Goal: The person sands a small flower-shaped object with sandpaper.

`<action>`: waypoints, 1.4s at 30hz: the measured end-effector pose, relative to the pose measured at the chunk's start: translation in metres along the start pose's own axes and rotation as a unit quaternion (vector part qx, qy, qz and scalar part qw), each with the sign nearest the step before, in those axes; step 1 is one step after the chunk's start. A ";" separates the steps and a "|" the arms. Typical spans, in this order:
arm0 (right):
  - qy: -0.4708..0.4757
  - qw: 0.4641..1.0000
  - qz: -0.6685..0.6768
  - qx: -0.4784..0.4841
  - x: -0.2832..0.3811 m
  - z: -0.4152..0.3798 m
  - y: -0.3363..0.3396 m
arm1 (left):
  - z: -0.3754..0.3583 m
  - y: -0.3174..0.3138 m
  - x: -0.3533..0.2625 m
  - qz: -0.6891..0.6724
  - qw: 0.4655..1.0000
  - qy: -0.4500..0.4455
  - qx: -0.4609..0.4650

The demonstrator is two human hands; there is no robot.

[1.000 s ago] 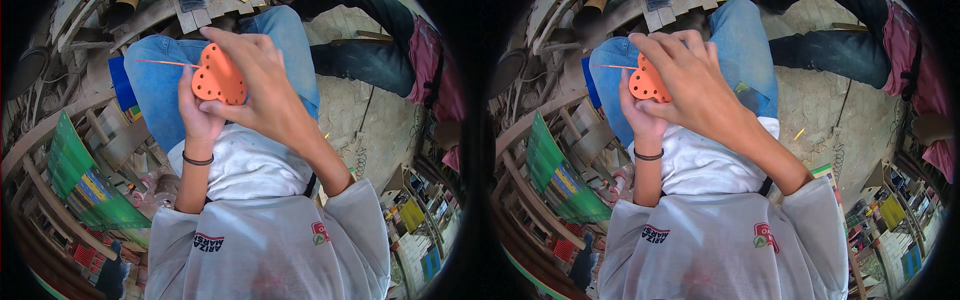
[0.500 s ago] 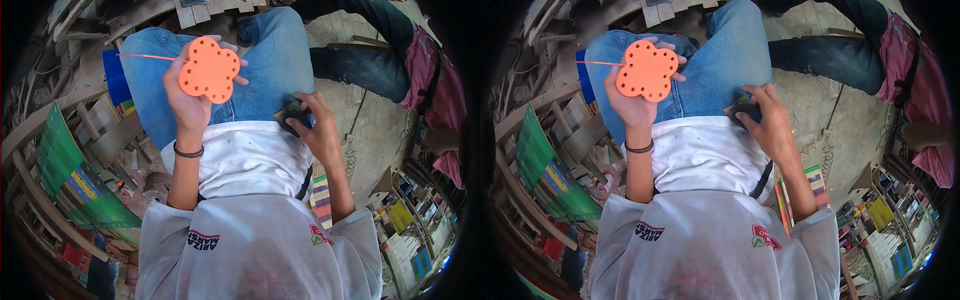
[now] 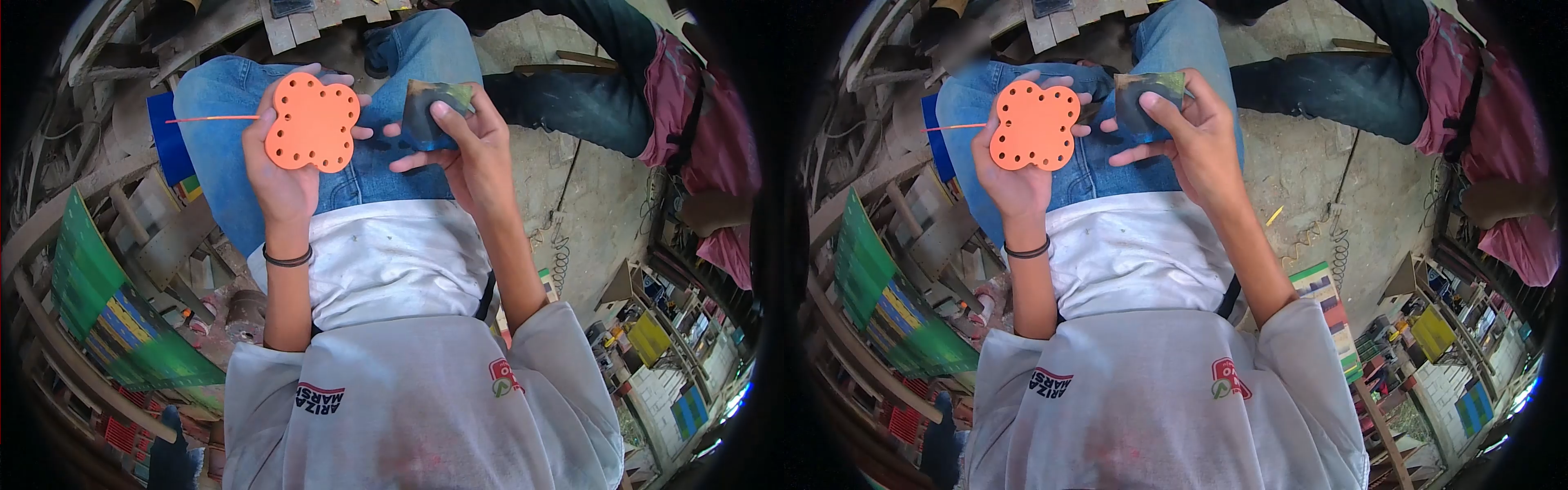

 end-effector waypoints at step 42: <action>0.383 0.774 -0.448 0.229 -0.037 0.015 -0.048 | -0.007 0.006 0.010 -0.063 0.991 -0.002 -0.121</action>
Point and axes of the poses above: each hand's wrist, its own z-axis towards the middle knuckle, its own y-axis out of the back of the hand, x = y × z, the point moved 1 cm from there along z, towards the middle knuckle, and after that the axes turned 4 degrees about y, right-handed, at the moved point
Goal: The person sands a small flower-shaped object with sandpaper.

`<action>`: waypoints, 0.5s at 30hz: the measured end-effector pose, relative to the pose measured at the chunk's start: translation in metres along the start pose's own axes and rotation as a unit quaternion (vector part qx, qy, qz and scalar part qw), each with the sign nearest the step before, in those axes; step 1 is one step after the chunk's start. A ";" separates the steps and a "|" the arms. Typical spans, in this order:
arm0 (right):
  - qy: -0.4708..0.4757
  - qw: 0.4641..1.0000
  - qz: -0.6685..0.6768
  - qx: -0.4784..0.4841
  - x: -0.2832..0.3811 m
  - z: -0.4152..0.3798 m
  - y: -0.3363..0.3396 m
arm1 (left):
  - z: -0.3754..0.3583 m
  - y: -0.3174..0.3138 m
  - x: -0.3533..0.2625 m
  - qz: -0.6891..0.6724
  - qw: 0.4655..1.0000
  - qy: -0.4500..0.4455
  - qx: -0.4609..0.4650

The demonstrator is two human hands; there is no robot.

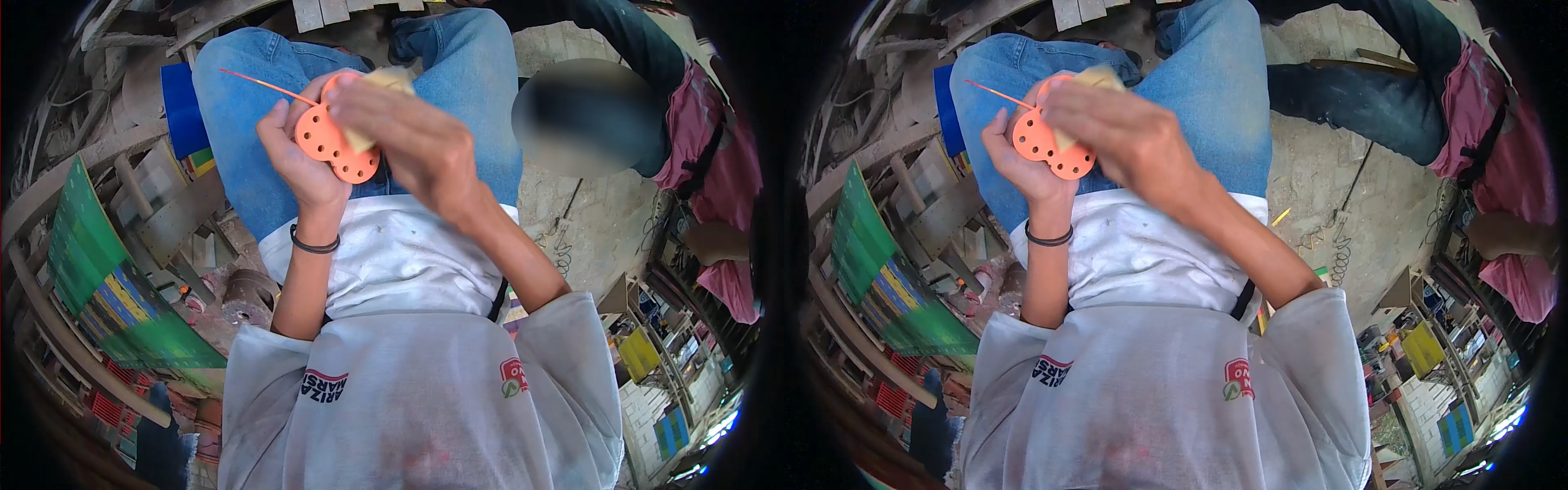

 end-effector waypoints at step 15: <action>0.029 0.999 0.015 -0.006 0.014 0.001 -0.011 | 0.006 0.017 0.003 0.012 0.998 -0.008 0.064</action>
Point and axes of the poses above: each hand's wrist, its own z-axis towards the middle knuckle, its own y-axis out of the back of the hand, x = y × z, the point moved 1 cm from there along z, towards the middle knuckle, and after that the axes turned 4 degrees about y, right-handed, at the moved point
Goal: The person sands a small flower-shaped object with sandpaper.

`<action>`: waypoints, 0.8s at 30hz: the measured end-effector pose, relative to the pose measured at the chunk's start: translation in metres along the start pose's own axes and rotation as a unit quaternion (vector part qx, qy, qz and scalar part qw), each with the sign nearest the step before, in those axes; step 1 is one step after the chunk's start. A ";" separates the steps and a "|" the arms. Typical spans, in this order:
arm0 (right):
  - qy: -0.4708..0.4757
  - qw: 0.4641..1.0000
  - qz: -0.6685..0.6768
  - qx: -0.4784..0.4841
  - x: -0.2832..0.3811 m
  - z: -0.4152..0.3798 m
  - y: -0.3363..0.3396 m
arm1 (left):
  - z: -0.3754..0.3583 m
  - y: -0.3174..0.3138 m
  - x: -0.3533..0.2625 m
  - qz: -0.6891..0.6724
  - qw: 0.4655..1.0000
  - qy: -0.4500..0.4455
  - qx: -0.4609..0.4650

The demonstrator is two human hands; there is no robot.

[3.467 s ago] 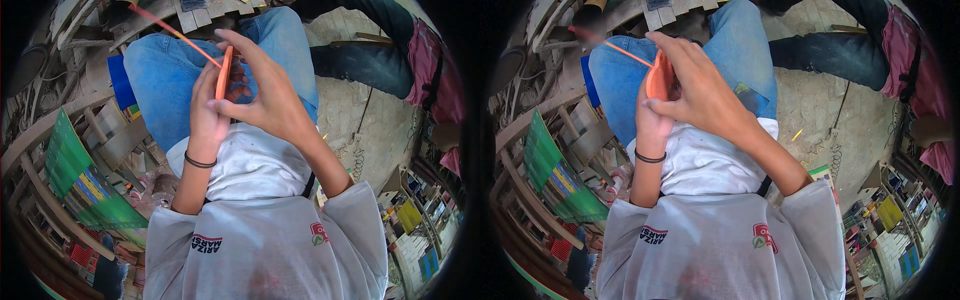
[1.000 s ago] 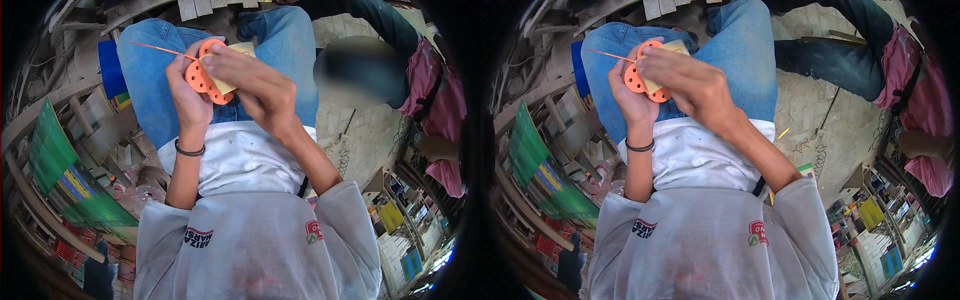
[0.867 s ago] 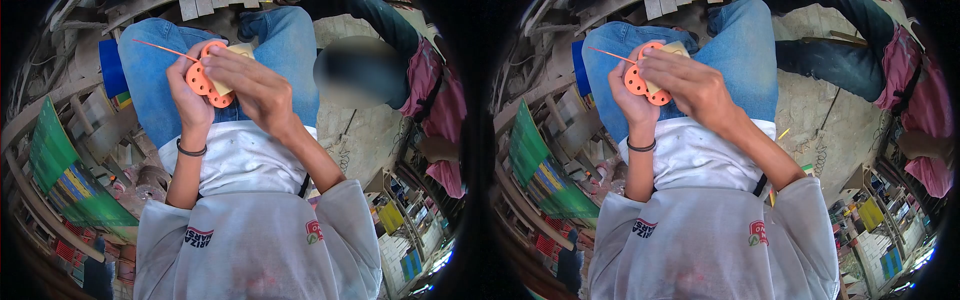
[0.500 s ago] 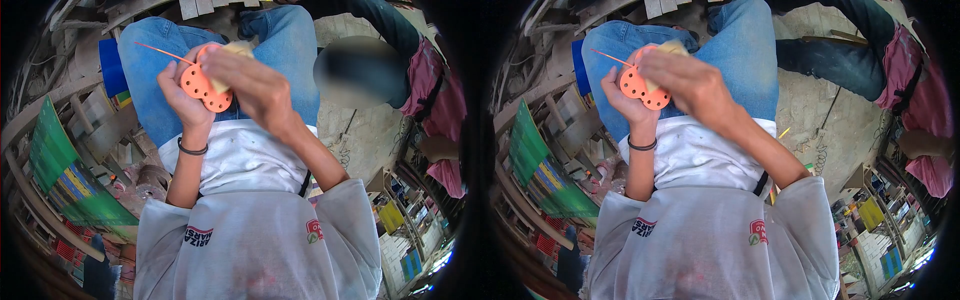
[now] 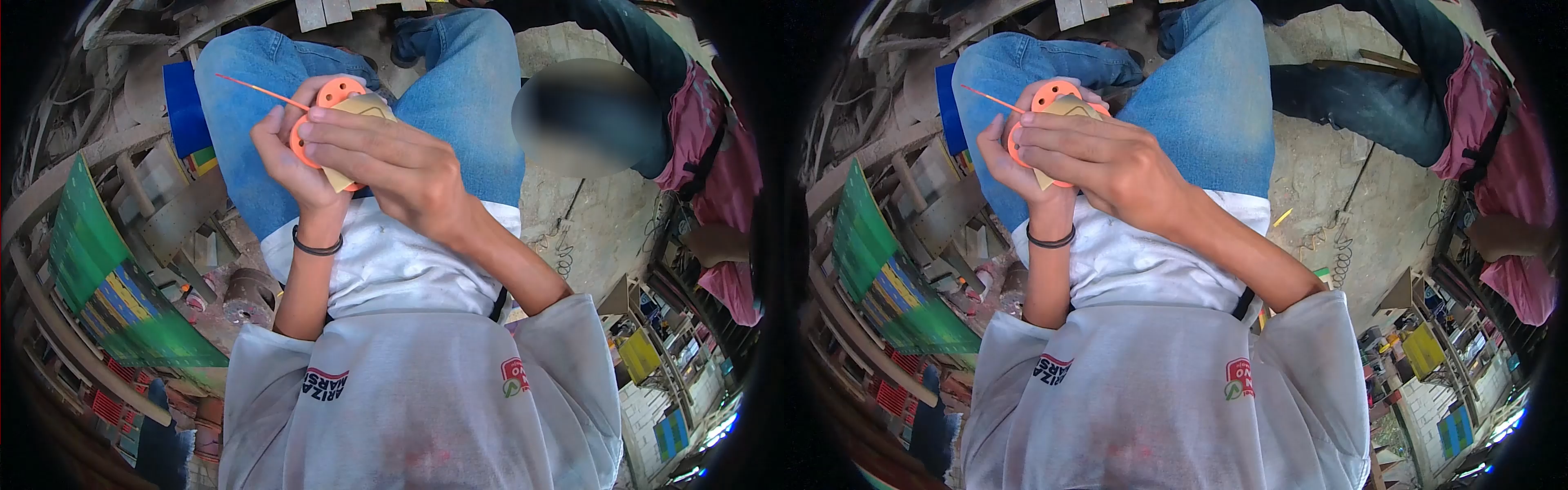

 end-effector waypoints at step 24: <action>-0.023 0.999 -0.032 -0.030 -0.007 0.000 0.002 | -0.006 -0.016 -0.010 0.085 0.991 -0.076 -0.065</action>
Point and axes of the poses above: each hand's wrist, its own z-axis towards the middle knuckle, its own y-axis out of the back of the hand, x = y × z, the point moved 1 cm from there along z, towards the middle knuckle, and after that the axes turned 4 degrees about y, right-handed, at the moved point
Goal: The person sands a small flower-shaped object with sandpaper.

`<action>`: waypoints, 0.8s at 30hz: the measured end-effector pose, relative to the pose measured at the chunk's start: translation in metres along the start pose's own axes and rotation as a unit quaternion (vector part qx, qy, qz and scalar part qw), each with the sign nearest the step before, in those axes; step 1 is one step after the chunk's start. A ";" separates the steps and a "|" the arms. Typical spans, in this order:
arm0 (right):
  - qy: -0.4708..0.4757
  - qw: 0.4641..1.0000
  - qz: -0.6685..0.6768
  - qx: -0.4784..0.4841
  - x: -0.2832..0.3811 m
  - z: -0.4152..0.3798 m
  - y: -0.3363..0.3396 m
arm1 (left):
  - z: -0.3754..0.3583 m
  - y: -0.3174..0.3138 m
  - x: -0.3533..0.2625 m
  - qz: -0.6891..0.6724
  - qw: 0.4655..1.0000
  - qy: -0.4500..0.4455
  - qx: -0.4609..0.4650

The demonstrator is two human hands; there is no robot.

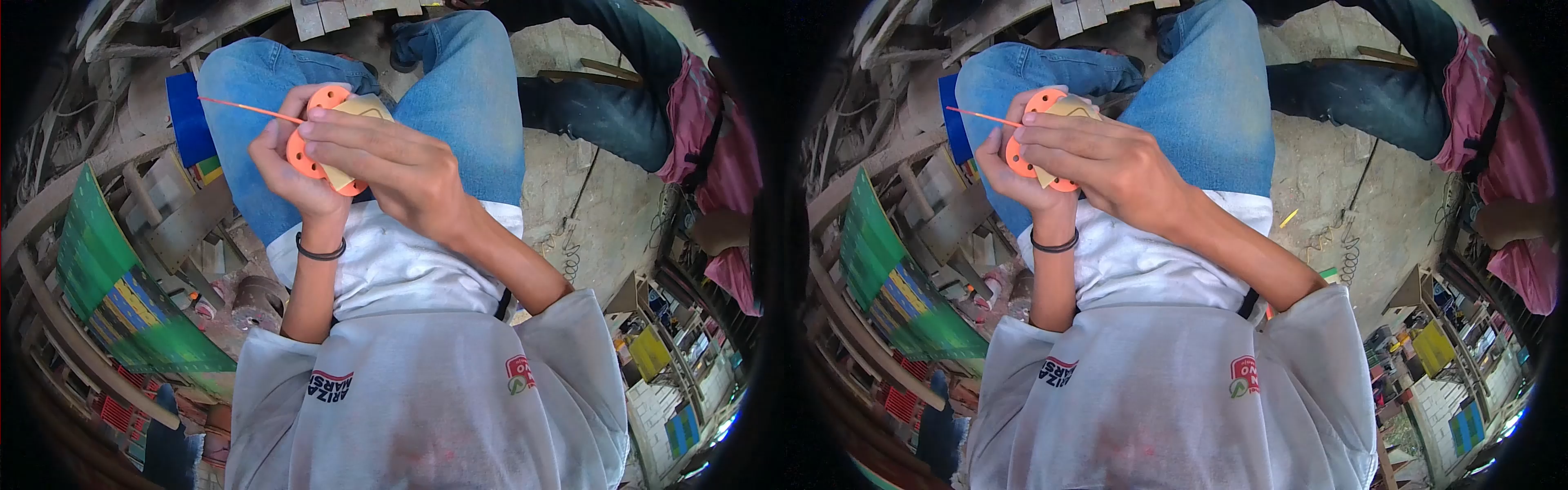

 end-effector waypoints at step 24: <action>-0.022 0.999 0.027 0.005 0.001 0.003 0.000 | 0.000 0.004 -0.006 -0.041 0.998 -0.003 -0.039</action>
Point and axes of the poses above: each hand's wrist, its own z-axis towards the middle knuckle, its own y-axis out of the back of the hand, x = y × z, the point moved 1 cm from there along z, towards the middle knuckle, and after that the axes turned 4 degrees about y, right-handed, at the moved point
